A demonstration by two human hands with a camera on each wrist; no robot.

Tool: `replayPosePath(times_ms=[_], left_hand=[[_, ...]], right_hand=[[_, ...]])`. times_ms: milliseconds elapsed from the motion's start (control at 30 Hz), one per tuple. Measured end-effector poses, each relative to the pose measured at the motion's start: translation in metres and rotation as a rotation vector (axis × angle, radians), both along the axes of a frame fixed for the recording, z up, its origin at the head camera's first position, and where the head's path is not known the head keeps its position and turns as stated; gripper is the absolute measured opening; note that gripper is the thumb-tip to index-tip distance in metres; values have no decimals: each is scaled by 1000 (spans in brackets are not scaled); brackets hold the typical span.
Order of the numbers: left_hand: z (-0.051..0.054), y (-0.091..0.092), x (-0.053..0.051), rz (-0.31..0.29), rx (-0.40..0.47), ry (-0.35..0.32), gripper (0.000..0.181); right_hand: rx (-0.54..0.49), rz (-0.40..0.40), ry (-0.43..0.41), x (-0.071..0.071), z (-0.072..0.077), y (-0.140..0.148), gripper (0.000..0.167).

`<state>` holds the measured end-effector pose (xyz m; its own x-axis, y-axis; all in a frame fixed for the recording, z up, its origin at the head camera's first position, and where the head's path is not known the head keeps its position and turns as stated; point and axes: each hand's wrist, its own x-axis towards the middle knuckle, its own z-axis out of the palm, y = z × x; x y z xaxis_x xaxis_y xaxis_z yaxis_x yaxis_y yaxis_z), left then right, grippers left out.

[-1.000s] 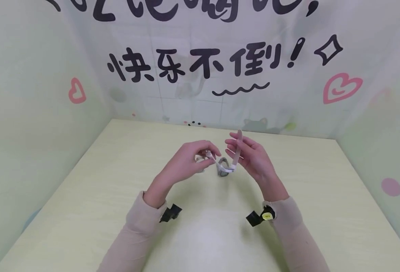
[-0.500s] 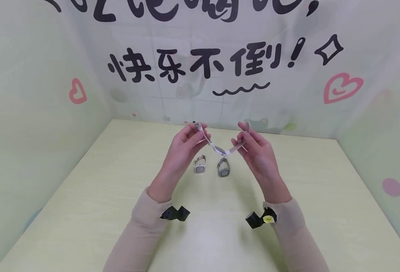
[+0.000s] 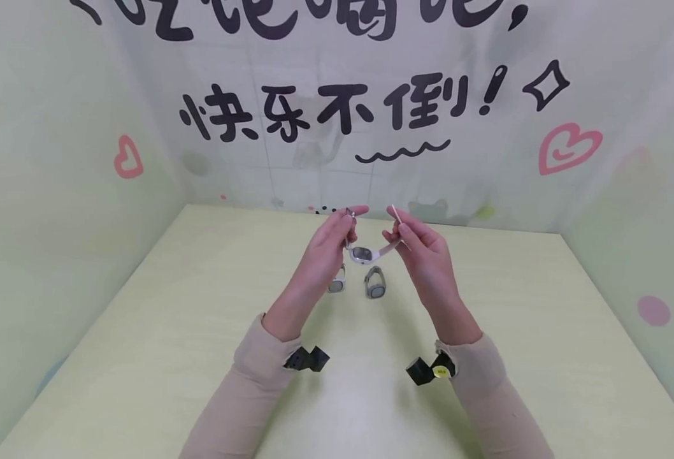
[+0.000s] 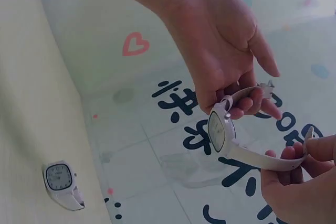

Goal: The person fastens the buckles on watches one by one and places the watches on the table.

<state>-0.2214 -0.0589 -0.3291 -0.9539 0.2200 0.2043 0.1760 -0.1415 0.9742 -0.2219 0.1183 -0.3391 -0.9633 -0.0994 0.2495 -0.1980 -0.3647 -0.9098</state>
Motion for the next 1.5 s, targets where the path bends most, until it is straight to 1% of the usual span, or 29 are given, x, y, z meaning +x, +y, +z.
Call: replayPosePath(times_ms=[67,133,200,267,400,467,567,700,867,1067,1133,1267,1433,1500], left_hand=[[-1,-1,1,31,-64,50,36],[-2,-2,2,71,-105,108,34],[-2,-3,2,104,-104,165,34],[-1,-4,2,140,-98,213,33],[0,-4,2,191,-61,258,34],[0,-4,2,209,-50,265,32],[0,-2,3,217,-47,276,28],[-2,0,5,212,-80,279,24],[-5,0,7,213,-118,274,21],[-2,0,6,210,-131,306,20],[0,-2,7,212,-134,305,20],[2,-3,9,194,-144,301,21],[3,-3,9,173,-161,298,20],[3,-4,9,169,-169,299,19]], right_hand=[[56,-10,35,1,-1,-1,37],[101,-17,77,1,-2,-1,39],[135,-30,125,2,-2,-1,37],[145,-36,166,2,-2,-1,32],[170,-41,218,3,-1,-1,22],[196,-39,226,4,0,-1,20],[229,-42,231,5,1,0,18],[258,-28,243,5,-1,1,20],[272,-2,230,7,-4,2,21],[293,-20,257,5,-1,3,20],[297,-14,260,5,0,2,20],[303,-13,272,4,1,2,21],[299,-18,275,5,1,1,18],[294,-17,270,5,1,1,19]])
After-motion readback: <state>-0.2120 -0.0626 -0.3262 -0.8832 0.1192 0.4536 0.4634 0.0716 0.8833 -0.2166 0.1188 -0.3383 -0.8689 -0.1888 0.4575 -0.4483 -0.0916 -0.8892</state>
